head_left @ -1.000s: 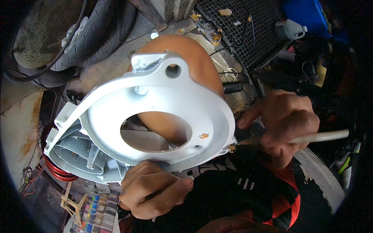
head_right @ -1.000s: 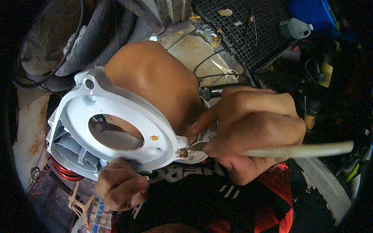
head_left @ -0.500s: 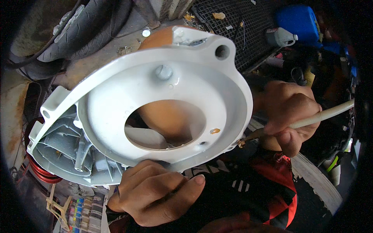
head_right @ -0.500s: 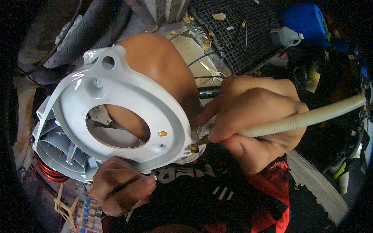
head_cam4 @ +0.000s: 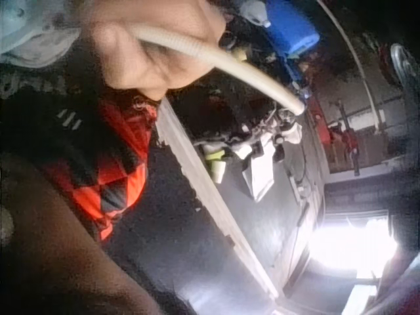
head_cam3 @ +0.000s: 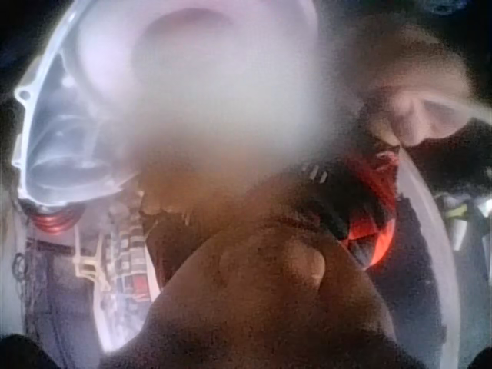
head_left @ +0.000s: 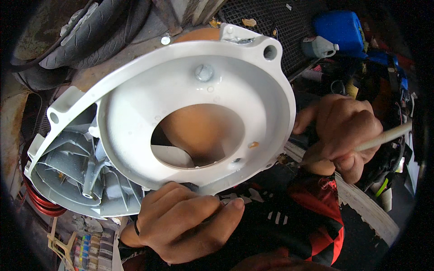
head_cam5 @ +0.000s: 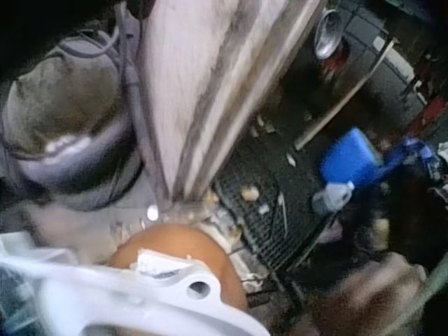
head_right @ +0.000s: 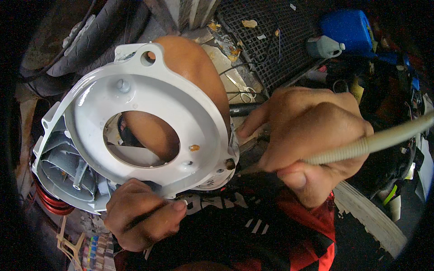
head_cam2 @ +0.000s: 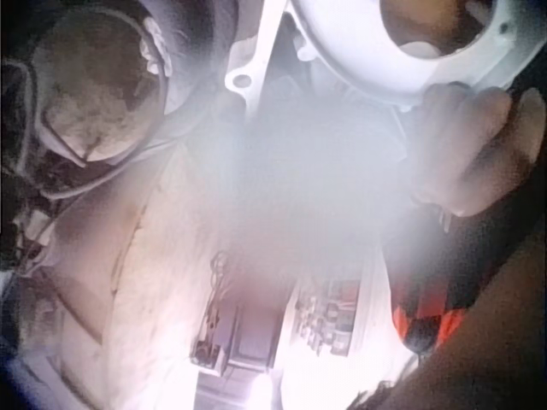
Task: The person paints the interior surfaces of a white motorcycle engine casing using a small brush. They hold the casing on their lap and apply white paint to the inner ribs and edges.
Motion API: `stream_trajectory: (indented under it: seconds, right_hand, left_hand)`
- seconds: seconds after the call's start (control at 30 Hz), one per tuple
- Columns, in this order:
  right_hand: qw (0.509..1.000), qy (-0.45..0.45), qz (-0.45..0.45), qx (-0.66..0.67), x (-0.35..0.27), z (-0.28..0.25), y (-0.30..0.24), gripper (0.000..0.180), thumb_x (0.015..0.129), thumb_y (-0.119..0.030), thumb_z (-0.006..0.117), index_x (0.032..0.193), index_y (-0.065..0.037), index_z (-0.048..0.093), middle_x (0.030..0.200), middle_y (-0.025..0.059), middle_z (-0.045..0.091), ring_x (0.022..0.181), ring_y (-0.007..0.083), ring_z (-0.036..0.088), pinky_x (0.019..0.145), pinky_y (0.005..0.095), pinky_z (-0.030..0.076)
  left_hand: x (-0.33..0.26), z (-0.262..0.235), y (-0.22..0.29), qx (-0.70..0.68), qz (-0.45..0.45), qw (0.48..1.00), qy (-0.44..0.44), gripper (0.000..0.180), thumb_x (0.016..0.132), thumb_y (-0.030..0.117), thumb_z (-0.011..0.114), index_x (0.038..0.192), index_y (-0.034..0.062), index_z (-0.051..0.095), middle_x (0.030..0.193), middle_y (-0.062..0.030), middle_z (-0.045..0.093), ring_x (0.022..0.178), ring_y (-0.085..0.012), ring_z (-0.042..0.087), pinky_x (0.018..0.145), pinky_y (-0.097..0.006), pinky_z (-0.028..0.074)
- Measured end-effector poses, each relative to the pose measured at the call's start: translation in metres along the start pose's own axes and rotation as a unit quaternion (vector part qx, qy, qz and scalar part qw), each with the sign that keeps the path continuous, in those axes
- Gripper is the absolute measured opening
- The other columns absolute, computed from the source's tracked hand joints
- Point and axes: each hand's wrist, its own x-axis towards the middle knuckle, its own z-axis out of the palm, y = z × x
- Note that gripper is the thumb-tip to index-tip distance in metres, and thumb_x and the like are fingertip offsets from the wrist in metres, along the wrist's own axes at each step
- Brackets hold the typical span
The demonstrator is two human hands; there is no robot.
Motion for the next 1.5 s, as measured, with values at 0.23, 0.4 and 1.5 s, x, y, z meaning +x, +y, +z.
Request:
stream_trajectory:
  seconds: [0.23, 0.4, 1.5]
  right_hand:
    - [0.978, 0.183, 0.024, 0.098, -0.021, 0.026, 0.016, 0.025, 0.088, -0.021, 0.068, 0.08, 0.002, 0.063, 0.064, 0.0094, 0.059, 0.055, 0.019, 0.058, 0.059, 0.0427, 0.061]
    - [0.936, 0.282, 0.057, 0.203, -0.03, 0.049, 0.024, 0.027, 0.088, -0.021, 0.071, 0.078, 0.003, 0.063, 0.066, 0.0128, 0.06, 0.059, 0.0261, 0.064, 0.06, 0.043, 0.06]
    - [0.96, 0.224, 0.022, 0.167, -0.02, 0.049, 0.031, 0.02, 0.086, -0.016, 0.071, 0.08, 0.003, 0.067, 0.069, 0.0118, 0.064, 0.055, 0.0198, 0.054, 0.05, 0.0305, 0.041]
  left_hand:
    - [0.001, -0.016, -0.003, 0.007, -0.006, 0.997, -0.083, 0.027, 0.071, 0.01, 0.076, 0.098, 0.0088, 0.075, 0.08, -0.0025, 0.056, 0.053, -0.0085, 0.053, 0.043, -0.023, 0.043]
    - [0.006, -0.021, 0.001, 0.027, -0.016, 0.994, -0.104, 0.028, 0.07, 0.012, 0.08, 0.098, 0.0095, 0.075, 0.078, -0.0007, 0.056, 0.053, -0.0091, 0.053, 0.043, -0.023, 0.042]
    - [0.004, -0.022, 0.003, 0.013, -0.034, 0.994, -0.1, 0.03, 0.072, 0.01, 0.082, 0.1, 0.0096, 0.074, 0.078, 0.0, 0.058, 0.056, -0.0086, 0.054, 0.044, -0.023, 0.042]
